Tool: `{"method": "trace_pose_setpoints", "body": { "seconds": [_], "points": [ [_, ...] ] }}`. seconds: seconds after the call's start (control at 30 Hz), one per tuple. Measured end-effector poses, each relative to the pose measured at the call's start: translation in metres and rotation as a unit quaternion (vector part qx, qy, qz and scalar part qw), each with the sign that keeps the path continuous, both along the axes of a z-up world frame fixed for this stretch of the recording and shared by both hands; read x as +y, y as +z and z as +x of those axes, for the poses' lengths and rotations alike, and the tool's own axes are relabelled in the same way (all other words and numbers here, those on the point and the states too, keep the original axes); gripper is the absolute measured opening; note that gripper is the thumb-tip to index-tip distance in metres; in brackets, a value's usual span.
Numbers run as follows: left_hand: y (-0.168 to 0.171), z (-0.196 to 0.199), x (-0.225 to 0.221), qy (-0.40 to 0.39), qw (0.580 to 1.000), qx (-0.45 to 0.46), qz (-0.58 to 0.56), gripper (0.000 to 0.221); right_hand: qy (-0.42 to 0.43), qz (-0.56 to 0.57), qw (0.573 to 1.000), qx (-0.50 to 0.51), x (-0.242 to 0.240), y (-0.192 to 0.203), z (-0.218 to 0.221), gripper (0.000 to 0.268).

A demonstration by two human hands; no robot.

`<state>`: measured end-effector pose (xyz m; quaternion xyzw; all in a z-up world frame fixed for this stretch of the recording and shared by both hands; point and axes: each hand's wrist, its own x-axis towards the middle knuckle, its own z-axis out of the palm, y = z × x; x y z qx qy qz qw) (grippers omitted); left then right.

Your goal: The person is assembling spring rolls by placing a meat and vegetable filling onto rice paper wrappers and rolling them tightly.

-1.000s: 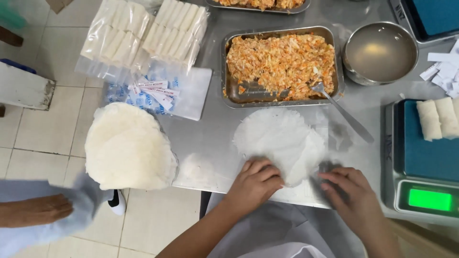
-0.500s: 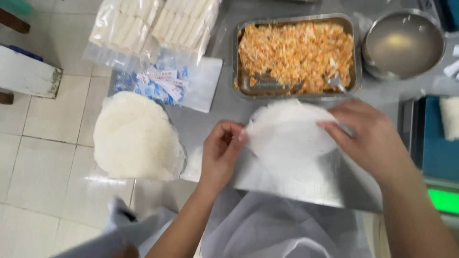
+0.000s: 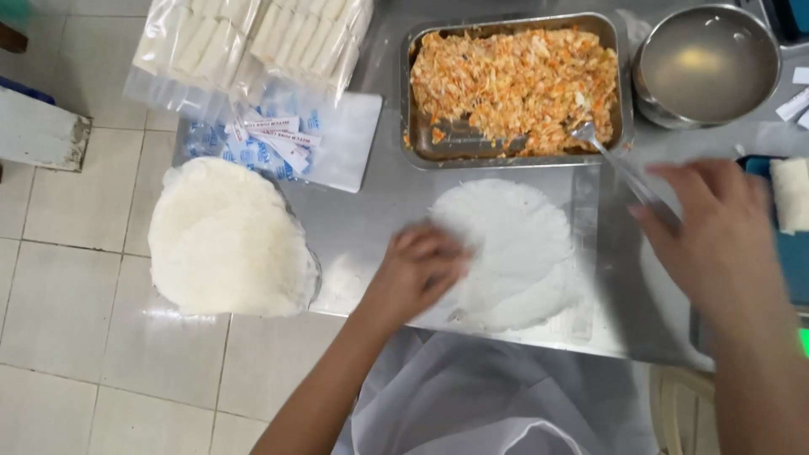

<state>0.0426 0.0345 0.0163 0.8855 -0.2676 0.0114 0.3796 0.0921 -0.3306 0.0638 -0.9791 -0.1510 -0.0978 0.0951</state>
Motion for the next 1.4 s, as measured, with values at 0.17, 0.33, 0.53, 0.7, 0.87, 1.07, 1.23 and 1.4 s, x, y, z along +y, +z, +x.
{"method": "trace_pose_setpoints", "body": {
  "seconds": [0.17,0.33,0.53,0.7,0.87,1.07,1.23,1.4],
  "points": [
    [-0.023,0.053,0.009,0.108,0.965,-0.177,0.162,0.028,-0.047,-0.089,0.984,0.145,0.022,0.003,0.031,0.069],
    [0.0,0.06,0.025,0.279,0.938,0.144,-0.147,0.055,-0.072,-0.213,0.974,0.013,0.032,0.045,0.018,0.054],
    [-0.029,0.116,-0.013,0.359,0.673,0.364,-0.534,0.049,-0.012,-0.184,0.969,0.166,0.079,0.045,0.074,0.078],
    [-0.023,0.113,-0.016,0.363,0.638,0.373,-0.568,0.044,-0.057,-0.393,0.901,0.175,0.027,0.045,0.064,0.066],
    [-0.015,0.117,-0.02,0.369,0.637,0.38,-0.561,0.046,-0.014,-0.416,0.889,0.191,0.032,0.023,0.069,0.076],
    [-0.028,0.115,-0.02,0.364,0.636,0.352,-0.582,0.043,0.107,-0.283,0.951,0.068,0.067,0.013,0.071,0.06],
    [-0.033,0.071,-0.006,0.322,0.739,0.284,-0.519,0.06,0.053,-0.14,0.979,0.139,0.069,0.043,0.025,0.065],
    [-0.01,-0.027,0.008,0.143,0.978,0.02,-0.153,0.026,0.018,0.095,0.954,0.285,0.067,-0.026,-0.04,0.063]
  ]
}}
